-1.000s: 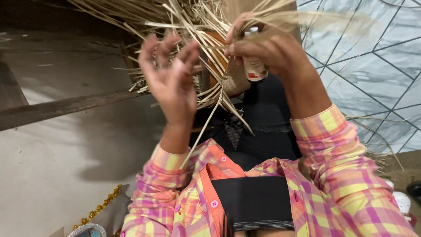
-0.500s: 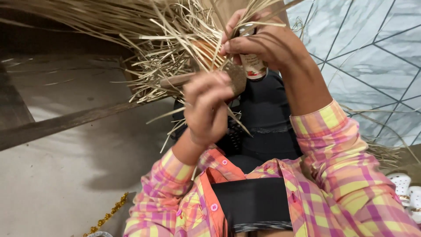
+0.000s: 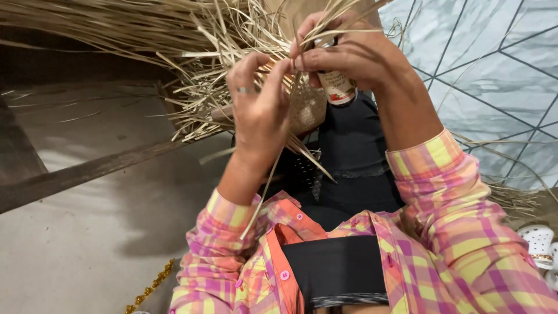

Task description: Weaving straw fibers around a wooden form to create a hat brim, including applying liquid from a bottle.

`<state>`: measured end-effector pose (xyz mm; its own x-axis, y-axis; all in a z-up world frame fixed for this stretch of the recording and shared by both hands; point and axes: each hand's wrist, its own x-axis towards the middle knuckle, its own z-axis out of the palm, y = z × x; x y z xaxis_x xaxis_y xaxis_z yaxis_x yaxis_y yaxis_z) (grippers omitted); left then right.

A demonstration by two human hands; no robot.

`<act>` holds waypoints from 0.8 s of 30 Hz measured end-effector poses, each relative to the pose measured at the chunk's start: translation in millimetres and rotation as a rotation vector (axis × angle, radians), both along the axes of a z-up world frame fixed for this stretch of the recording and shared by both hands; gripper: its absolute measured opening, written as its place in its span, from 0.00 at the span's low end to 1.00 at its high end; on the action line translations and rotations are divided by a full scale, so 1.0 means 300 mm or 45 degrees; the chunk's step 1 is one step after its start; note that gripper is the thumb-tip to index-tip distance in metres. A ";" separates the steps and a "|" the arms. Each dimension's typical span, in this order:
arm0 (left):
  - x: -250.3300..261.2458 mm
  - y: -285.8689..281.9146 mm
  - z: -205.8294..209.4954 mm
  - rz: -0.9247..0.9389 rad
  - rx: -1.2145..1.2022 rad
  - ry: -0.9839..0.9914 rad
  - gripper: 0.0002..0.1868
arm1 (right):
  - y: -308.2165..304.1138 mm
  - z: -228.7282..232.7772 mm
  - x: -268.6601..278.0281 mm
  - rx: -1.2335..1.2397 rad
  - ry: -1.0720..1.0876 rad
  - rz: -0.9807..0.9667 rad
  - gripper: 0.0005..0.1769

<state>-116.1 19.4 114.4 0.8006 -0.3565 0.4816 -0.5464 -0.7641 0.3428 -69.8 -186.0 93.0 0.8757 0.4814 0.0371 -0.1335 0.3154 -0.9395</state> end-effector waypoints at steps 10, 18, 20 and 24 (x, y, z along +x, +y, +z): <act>0.065 0.218 0.219 -0.029 -1.527 0.776 0.21 | 0.015 0.025 0.019 -0.121 0.028 0.066 0.11; -0.152 0.144 0.104 -0.026 -1.557 1.368 0.07 | 0.014 0.025 0.014 -0.301 -0.312 0.221 0.35; -0.179 0.121 0.051 -0.091 -1.589 1.359 0.07 | 0.009 0.075 -0.025 -0.203 -0.174 0.214 0.32; -0.176 0.064 0.035 -0.135 -1.189 0.981 0.21 | 0.026 0.136 -0.039 -0.423 -0.363 0.042 0.22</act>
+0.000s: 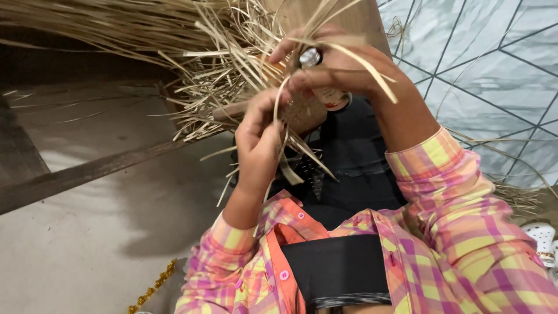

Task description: Weaving straw fibers around a wooden form to create a hat brim, including applying liquid from a bottle.

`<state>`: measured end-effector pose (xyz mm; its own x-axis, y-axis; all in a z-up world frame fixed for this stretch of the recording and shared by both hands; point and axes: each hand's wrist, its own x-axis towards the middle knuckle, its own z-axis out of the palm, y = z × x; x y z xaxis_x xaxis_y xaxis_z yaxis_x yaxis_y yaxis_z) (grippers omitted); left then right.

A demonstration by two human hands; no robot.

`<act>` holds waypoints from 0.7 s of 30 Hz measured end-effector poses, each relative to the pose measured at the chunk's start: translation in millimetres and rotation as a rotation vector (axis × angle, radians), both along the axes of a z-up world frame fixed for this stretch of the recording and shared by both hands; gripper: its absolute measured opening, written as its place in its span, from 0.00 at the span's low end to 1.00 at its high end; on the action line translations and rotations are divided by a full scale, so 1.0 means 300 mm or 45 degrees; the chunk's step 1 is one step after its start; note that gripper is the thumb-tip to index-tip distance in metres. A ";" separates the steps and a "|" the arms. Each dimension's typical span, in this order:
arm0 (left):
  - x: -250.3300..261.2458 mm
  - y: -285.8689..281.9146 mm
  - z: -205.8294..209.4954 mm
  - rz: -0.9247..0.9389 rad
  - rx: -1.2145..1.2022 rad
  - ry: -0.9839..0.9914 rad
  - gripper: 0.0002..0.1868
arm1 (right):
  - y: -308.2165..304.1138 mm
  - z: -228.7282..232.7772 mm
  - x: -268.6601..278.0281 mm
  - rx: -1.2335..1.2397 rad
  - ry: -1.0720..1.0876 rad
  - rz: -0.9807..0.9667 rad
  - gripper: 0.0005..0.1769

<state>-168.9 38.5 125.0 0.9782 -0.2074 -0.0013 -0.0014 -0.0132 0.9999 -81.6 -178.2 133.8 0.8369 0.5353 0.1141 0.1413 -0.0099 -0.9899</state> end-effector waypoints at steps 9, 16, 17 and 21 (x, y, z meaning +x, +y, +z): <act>0.198 -0.112 -0.033 -0.211 0.374 -0.202 0.40 | 0.017 -0.017 0.006 0.313 -0.321 -0.035 0.25; 0.429 -0.084 -0.206 -0.650 0.046 0.133 0.68 | 0.016 -0.111 -0.057 0.292 -0.025 -0.468 0.11; 0.434 -0.095 -0.192 -0.687 0.417 -0.034 0.62 | 0.029 -0.182 -0.066 0.467 -0.015 -0.693 0.14; 0.504 -0.115 -0.166 -0.698 0.748 -0.364 0.16 | 0.087 -0.220 -0.139 0.619 -0.233 -1.024 0.15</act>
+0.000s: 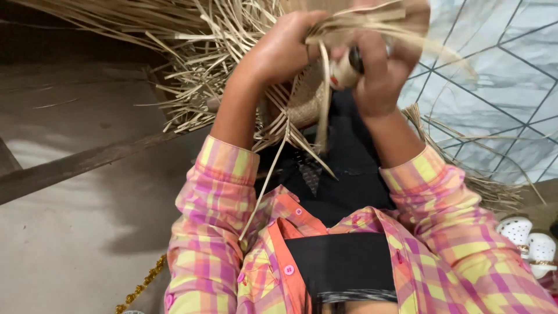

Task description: Weaving straw fibers around a wooden form to create a hat brim, including applying liquid from a bottle.

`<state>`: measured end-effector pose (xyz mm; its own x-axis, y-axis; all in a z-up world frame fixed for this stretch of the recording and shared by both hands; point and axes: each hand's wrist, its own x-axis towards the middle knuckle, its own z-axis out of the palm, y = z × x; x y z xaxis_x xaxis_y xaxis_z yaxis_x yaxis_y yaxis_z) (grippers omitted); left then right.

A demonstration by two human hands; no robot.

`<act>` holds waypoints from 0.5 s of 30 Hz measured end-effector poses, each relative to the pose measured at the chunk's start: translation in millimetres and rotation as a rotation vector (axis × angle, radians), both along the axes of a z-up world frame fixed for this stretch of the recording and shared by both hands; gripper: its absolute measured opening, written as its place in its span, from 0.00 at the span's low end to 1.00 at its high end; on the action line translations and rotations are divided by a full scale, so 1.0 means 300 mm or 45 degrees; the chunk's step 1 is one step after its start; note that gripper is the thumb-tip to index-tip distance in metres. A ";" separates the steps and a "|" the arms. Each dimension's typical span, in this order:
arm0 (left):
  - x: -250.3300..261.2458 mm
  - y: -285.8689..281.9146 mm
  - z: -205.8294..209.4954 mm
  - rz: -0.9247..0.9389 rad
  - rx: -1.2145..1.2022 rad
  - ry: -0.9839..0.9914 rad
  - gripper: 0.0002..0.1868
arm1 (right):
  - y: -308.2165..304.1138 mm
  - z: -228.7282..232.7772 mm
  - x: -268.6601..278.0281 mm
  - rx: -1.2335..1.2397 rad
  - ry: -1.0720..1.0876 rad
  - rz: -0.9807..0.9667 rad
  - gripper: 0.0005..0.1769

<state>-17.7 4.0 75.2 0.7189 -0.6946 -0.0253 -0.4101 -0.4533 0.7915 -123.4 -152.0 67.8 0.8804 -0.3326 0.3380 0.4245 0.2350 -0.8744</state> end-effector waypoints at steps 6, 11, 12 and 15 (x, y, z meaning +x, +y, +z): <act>0.039 0.024 0.114 0.218 0.013 0.755 0.11 | 0.036 -0.129 -0.085 0.037 -0.046 0.167 0.27; 0.086 0.075 -0.013 0.102 -0.357 0.723 0.09 | 0.044 -0.095 -0.138 0.058 0.005 0.214 0.31; 0.088 0.088 -0.041 0.090 -0.447 0.735 0.09 | 0.048 -0.098 -0.150 0.091 0.013 0.213 0.30; 0.072 0.073 -0.014 0.154 -0.330 0.528 0.12 | 0.062 -0.097 -0.087 0.118 -0.109 0.256 0.24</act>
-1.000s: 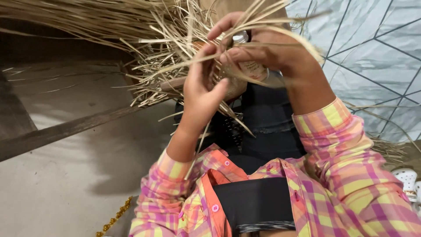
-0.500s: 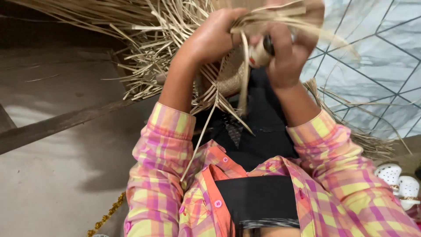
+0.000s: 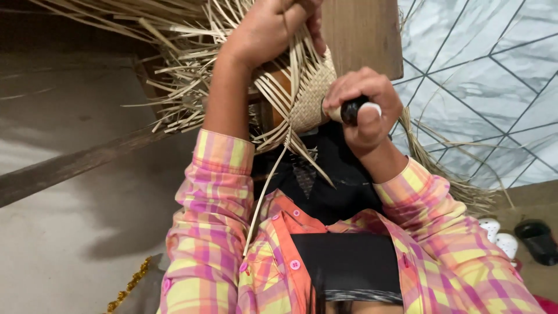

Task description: Weaving straw fibers around a wooden form to create a hat brim, including applying liquid from a bottle.

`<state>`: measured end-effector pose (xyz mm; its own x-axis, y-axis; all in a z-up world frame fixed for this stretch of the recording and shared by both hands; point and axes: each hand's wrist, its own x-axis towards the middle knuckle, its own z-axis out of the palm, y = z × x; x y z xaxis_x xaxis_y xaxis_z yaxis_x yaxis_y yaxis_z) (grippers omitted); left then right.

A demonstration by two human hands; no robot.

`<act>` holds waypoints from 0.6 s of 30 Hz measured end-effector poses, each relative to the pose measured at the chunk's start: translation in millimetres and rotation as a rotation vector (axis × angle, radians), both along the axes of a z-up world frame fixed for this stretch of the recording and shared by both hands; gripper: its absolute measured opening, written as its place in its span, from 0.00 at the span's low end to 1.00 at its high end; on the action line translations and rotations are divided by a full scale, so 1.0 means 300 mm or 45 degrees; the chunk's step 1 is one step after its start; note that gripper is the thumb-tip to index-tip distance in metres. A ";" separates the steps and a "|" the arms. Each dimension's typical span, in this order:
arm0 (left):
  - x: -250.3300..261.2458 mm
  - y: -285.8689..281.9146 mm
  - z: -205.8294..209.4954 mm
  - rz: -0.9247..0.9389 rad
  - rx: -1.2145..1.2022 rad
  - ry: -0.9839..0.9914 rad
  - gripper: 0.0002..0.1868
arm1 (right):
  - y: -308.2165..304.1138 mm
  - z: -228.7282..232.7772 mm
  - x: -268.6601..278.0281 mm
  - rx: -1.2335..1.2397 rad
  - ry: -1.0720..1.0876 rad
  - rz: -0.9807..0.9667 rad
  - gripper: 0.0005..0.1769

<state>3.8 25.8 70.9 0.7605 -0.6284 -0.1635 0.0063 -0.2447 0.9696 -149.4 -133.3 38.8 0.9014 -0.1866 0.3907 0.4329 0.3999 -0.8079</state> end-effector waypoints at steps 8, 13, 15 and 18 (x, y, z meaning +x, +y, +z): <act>-0.009 0.006 -0.041 0.136 0.216 -0.305 0.14 | 0.001 0.074 0.113 -0.098 0.014 0.003 0.13; -0.007 0.048 -0.116 0.188 0.308 -0.457 0.19 | -0.031 -0.015 -0.027 0.023 0.131 0.120 0.16; -0.034 0.026 -0.165 0.190 0.298 -0.437 0.18 | -0.011 -0.080 0.017 0.055 -0.144 -0.039 0.23; -0.038 0.034 -0.185 0.224 0.295 -0.458 0.18 | 0.005 0.029 0.062 0.020 -0.018 0.124 0.12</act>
